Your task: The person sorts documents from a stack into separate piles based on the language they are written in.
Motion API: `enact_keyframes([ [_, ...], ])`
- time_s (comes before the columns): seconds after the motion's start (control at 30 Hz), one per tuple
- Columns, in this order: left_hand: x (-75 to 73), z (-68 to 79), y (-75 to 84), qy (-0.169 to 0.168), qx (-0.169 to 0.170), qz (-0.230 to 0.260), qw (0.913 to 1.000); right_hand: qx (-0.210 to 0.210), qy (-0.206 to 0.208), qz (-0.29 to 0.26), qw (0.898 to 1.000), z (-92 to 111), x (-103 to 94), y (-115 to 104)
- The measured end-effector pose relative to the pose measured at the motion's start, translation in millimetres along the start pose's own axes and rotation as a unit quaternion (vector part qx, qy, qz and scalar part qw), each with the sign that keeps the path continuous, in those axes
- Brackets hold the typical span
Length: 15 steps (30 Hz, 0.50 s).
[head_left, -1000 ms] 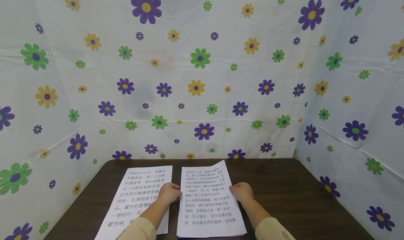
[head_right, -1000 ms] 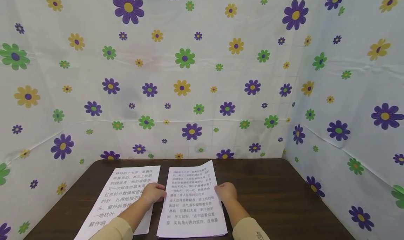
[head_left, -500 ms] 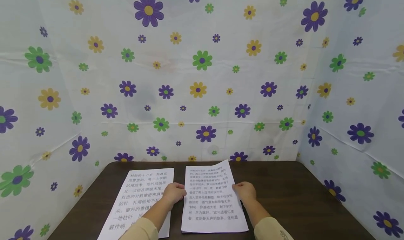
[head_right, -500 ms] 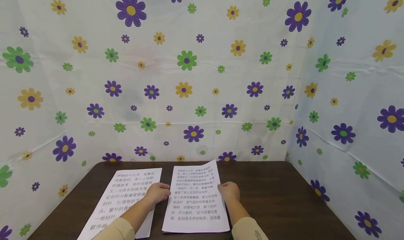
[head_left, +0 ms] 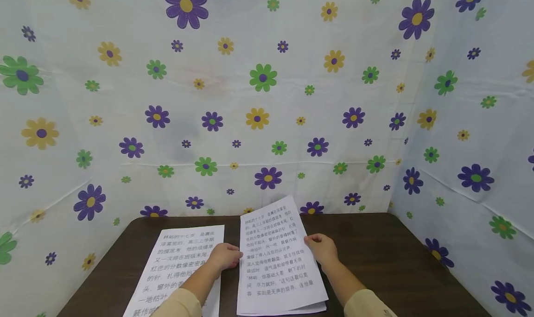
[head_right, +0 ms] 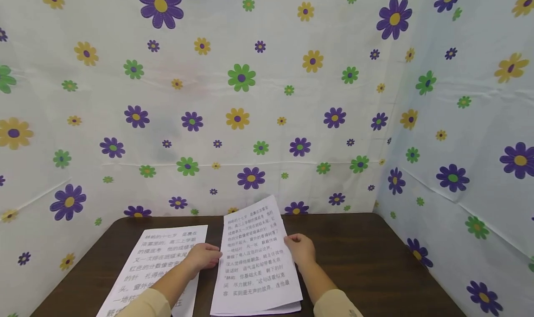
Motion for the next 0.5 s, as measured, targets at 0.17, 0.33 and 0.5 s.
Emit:
enact_keyframes([
  [0.17,-6.7,-5.4,-1.5,0.012,-0.005,0.017,0.9998,0.018,-0.021,-0.023,0.999,2,-1.2,-12],
  [0.33,-13.5,-7.1,0.0,0.014,-0.01,0.039,0.9991,0.027,-0.03,-0.036,0.999,2,-0.2,-22],
  [0.5,-18.6,-7.0,0.0,0.025,-0.017,0.07,0.9971,0.03,-0.037,-0.061,0.997,1,3.8,-24],
])
Point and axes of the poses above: each hand's wrist, its own z-axis away from the middle knuckle, its own x-axis out of the palm, y = z × x, the point moved 6 cm from there along -z, towards the middle knuckle, and after that the axes turned 4 degrees about y, right-handed, at the moved point
